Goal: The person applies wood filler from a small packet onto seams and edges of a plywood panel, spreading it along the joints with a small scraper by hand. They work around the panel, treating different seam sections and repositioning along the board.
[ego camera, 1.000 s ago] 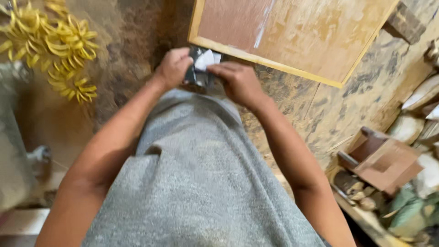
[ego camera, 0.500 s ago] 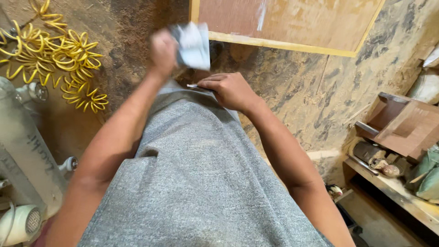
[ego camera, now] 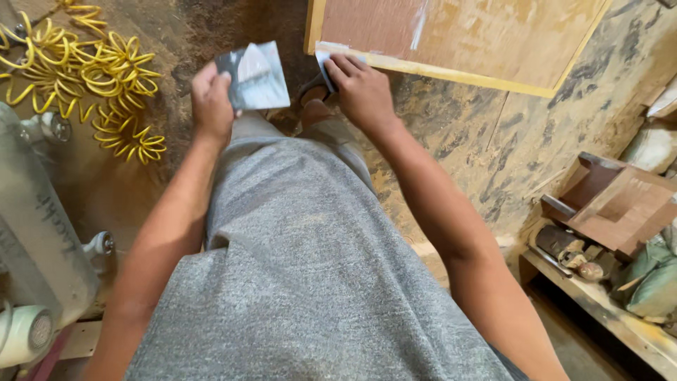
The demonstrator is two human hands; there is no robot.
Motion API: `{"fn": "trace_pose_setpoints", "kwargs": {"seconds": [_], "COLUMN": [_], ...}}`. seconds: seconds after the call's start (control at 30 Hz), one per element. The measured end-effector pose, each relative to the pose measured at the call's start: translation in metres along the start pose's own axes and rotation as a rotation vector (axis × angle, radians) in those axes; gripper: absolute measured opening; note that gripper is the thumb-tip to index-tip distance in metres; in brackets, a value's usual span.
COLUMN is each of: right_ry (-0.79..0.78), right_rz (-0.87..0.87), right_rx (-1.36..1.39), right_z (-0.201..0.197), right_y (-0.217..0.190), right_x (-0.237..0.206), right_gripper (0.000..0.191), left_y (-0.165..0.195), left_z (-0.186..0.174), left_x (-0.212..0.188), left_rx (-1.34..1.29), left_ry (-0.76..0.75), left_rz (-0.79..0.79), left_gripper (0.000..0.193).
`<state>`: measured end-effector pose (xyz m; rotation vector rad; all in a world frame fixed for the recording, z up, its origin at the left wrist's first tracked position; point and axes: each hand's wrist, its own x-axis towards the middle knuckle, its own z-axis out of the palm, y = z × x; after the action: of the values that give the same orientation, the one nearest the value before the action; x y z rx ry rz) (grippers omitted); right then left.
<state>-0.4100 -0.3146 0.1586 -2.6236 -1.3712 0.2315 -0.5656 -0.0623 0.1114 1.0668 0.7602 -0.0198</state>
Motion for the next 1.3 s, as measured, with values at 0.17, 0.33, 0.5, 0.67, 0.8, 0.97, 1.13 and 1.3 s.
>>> {"fn": "trace_pose_setpoints", "kwargs": {"seconds": [0.17, 0.33, 0.5, 0.67, 0.8, 0.97, 1.13, 1.3], "right_ry": [0.039, -0.009, 0.034, 0.044, -0.007, 0.046, -0.004, 0.097], "right_rz": [0.056, 0.076, 0.129, 0.124, 0.167, 0.182, 0.176, 0.182], "right_rx": [-0.014, 0.073, 0.079, -0.007, 0.036, -0.036, 0.055, 0.002], "right_z": [-0.007, -0.021, -0.026, -0.029, -0.026, -0.023, -0.040, -0.055], "right_y": [0.019, 0.020, 0.033, 0.058, 0.071, 0.084, 0.088, 0.092], "right_x": [-0.014, -0.022, -0.036, -0.058, -0.083, -0.097, -0.105, -0.104], "right_gripper": [0.036, 0.040, 0.037, 0.035, 0.039, 0.029, 0.039, 0.036], "left_y": [-0.006, -0.003, -0.006, -0.009, -0.015, -0.017, -0.015, -0.017], "left_z": [0.000, 0.013, 0.036, 0.064, 0.076, 0.089, 0.097, 0.099], "left_x": [-0.011, -0.001, 0.003, 0.004, -0.001, -0.002, -0.002, 0.001], "left_rx": [0.037, 0.034, 0.092, 0.132, 0.126, 0.143, 0.154, 0.165], "left_ry": [-0.023, -0.079, -0.209, -0.301, -0.371, -0.384, -0.366, -0.379], "left_rz": [-0.022, -0.021, -0.006, -0.072, -0.068, -0.128, -0.146, -0.116], "left_gripper": [0.028, 0.026, 0.025, 0.026, 0.026, 0.028, 0.025, 0.023]}}
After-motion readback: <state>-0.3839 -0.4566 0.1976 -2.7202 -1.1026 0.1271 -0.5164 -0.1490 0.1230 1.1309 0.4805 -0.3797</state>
